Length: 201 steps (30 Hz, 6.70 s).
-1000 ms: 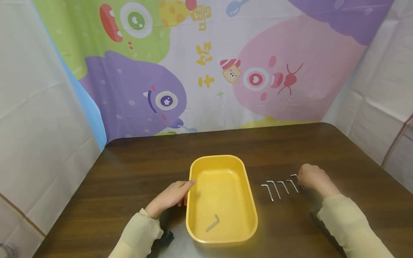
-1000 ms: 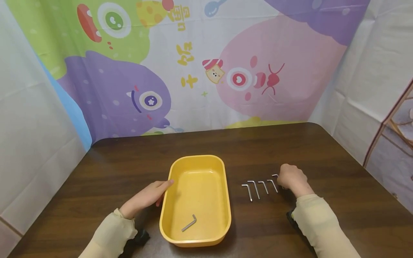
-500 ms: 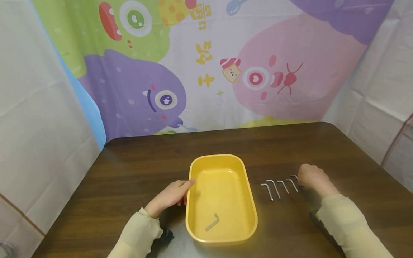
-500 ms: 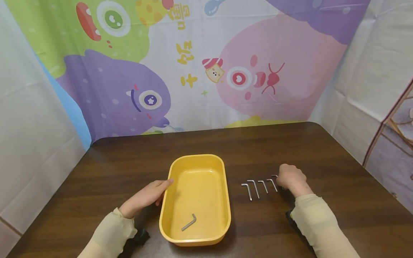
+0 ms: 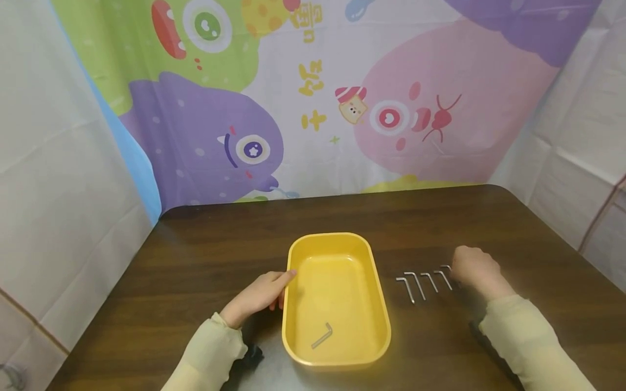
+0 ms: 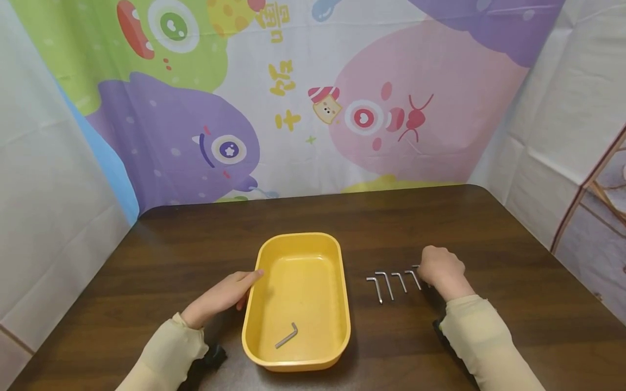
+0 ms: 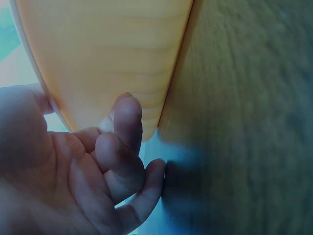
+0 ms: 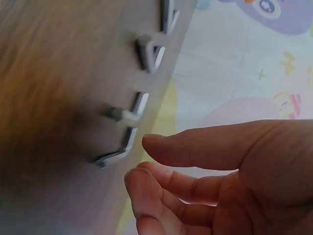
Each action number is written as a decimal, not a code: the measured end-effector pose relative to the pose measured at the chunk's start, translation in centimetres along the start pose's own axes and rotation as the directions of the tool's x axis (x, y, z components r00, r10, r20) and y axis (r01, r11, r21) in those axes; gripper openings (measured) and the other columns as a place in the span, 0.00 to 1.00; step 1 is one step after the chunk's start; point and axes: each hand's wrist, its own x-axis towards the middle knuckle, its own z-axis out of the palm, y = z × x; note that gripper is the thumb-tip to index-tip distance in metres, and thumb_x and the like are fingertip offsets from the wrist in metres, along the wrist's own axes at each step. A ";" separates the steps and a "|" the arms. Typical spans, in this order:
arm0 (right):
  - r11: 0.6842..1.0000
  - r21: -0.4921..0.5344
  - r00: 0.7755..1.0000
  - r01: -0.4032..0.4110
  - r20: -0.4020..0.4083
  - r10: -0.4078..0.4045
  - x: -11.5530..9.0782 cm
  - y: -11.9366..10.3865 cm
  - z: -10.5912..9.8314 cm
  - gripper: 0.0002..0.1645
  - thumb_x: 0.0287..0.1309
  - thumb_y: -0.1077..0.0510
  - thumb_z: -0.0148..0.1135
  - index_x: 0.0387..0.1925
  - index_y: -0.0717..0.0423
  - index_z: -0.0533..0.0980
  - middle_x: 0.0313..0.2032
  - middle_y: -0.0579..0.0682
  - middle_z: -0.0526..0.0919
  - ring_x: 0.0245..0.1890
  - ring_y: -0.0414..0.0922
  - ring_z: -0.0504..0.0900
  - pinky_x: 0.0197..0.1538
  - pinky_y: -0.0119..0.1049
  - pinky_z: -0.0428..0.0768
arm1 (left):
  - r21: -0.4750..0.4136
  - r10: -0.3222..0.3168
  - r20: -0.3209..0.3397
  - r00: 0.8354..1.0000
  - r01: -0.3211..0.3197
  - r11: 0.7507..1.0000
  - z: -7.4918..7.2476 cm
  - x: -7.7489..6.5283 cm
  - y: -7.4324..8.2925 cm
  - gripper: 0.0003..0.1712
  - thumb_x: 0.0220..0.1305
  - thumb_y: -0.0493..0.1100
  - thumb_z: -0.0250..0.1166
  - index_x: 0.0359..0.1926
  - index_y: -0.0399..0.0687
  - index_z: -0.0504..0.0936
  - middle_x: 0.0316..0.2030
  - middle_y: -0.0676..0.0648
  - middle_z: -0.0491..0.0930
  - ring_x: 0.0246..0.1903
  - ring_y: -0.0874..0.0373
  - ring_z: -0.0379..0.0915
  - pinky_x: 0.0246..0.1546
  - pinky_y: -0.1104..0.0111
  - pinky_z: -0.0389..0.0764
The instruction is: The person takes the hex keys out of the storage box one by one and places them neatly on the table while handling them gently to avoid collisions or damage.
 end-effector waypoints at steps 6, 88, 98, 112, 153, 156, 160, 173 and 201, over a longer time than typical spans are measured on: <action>0.997 -0.008 0.986 0.077 -0.146 -0.078 -1.0 -1.9 -0.4 0.09 0.50 0.57 0.54 0.21 0.58 0.70 0.22 0.55 0.76 0.23 0.52 0.74 0.22 0.44 0.69 | 0.003 -0.003 -0.002 1.000 0.003 1.000 -0.1 0.2 -0.2 0.31 0.68 0.60 0.41 0.21 0.43 0.74 0.12 0.50 0.70 0.11 0.60 0.61 0.16 0.71 0.64; 0.737 -0.345 0.753 0.581 -0.115 -0.648 -7.6 -18.3 9.5 0.07 0.41 0.58 0.64 0.20 0.55 0.73 0.19 0.47 0.72 0.19 0.43 0.74 0.17 0.37 0.70 | -0.006 -0.003 0.003 1.000 0.003 1.000 0.0 0.2 -0.4 0.30 0.69 0.58 0.40 0.23 0.43 0.75 0.13 0.49 0.72 0.11 0.60 0.61 0.17 0.70 0.65; 0.703 -0.278 0.688 0.654 -0.169 -0.706 -7.2 -17.8 9.2 0.08 0.31 0.64 0.61 0.17 0.57 0.68 0.14 0.47 0.69 0.14 0.42 0.69 0.15 0.33 0.67 | 0.003 -0.011 -0.005 1.000 0.011 1.000 0.0 0.4 -0.4 0.29 0.69 0.58 0.41 0.22 0.44 0.75 0.12 0.50 0.71 0.11 0.59 0.61 0.17 0.70 0.65; 0.711 -0.150 0.680 0.687 -0.212 -0.702 -7.1 -17.1 8.8 0.08 0.34 0.66 0.57 0.18 0.55 0.65 0.13 0.46 0.69 0.12 0.42 0.69 0.14 0.32 0.64 | 0.023 -0.017 -0.016 1.000 0.017 1.000 0.1 0.3 -0.5 0.33 0.68 0.60 0.40 0.17 0.44 0.74 0.11 0.51 0.71 0.10 0.60 0.61 0.16 0.70 0.64; 0.741 -0.060 0.643 0.669 -0.453 -0.617 -7.3 -14.2 5.0 0.09 0.39 0.66 0.61 0.24 0.49 0.72 0.20 0.38 0.69 0.19 0.33 0.65 0.23 0.25 0.64 | 0.024 0.004 -0.005 1.000 -0.004 1.000 0.0 0.3 -0.3 0.30 0.69 0.58 0.40 0.21 0.45 0.74 0.12 0.49 0.72 0.10 0.60 0.61 0.16 0.70 0.65; 0.740 -0.046 0.642 0.671 -0.463 -0.611 -7.3 -14.2 4.8 0.10 0.40 0.66 0.61 0.25 0.48 0.72 0.21 0.37 0.69 0.20 0.33 0.66 0.23 0.26 0.64 | 0.023 0.009 -0.004 1.000 -0.009 1.000 0.0 0.2 -0.4 0.30 0.69 0.59 0.40 0.21 0.44 0.74 0.13 0.49 0.72 0.11 0.60 0.61 0.16 0.70 0.65; 0.731 -0.020 0.633 0.682 -0.485 -0.603 -6.9 -14.0 4.6 0.11 0.40 0.66 0.61 0.26 0.48 0.73 0.23 0.38 0.72 0.23 0.34 0.70 0.26 0.27 0.68 | 0.019 0.011 -0.004 1.000 -0.011 1.000 0.0 0.2 -0.3 0.30 0.69 0.58 0.40 0.21 0.44 0.74 0.13 0.48 0.72 0.11 0.60 0.61 0.16 0.71 0.65; 0.736 0.012 0.587 0.677 -0.613 -0.529 -6.1 -13.1 3.3 0.12 0.38 0.68 0.62 0.25 0.49 0.74 0.23 0.39 0.71 0.23 0.34 0.71 0.27 0.26 0.69 | 0.014 0.012 -0.004 1.000 -0.012 1.000 0.0 0.2 -0.4 0.30 0.69 0.59 0.40 0.22 0.44 0.74 0.14 0.47 0.73 0.11 0.60 0.61 0.16 0.70 0.65; 0.838 0.159 0.683 0.522 -0.667 -0.299 -3.2 -7.9 -0.9 0.07 0.45 0.66 0.60 0.30 0.55 0.76 0.27 0.48 0.78 0.26 0.42 0.76 0.31 0.35 0.73 | 0.020 -0.008 -0.011 1.000 0.008 1.000 0.0 0.1 -0.2 0.31 0.69 0.58 0.40 0.19 0.43 0.74 0.12 0.48 0.72 0.11 0.60 0.61 0.16 0.71 0.63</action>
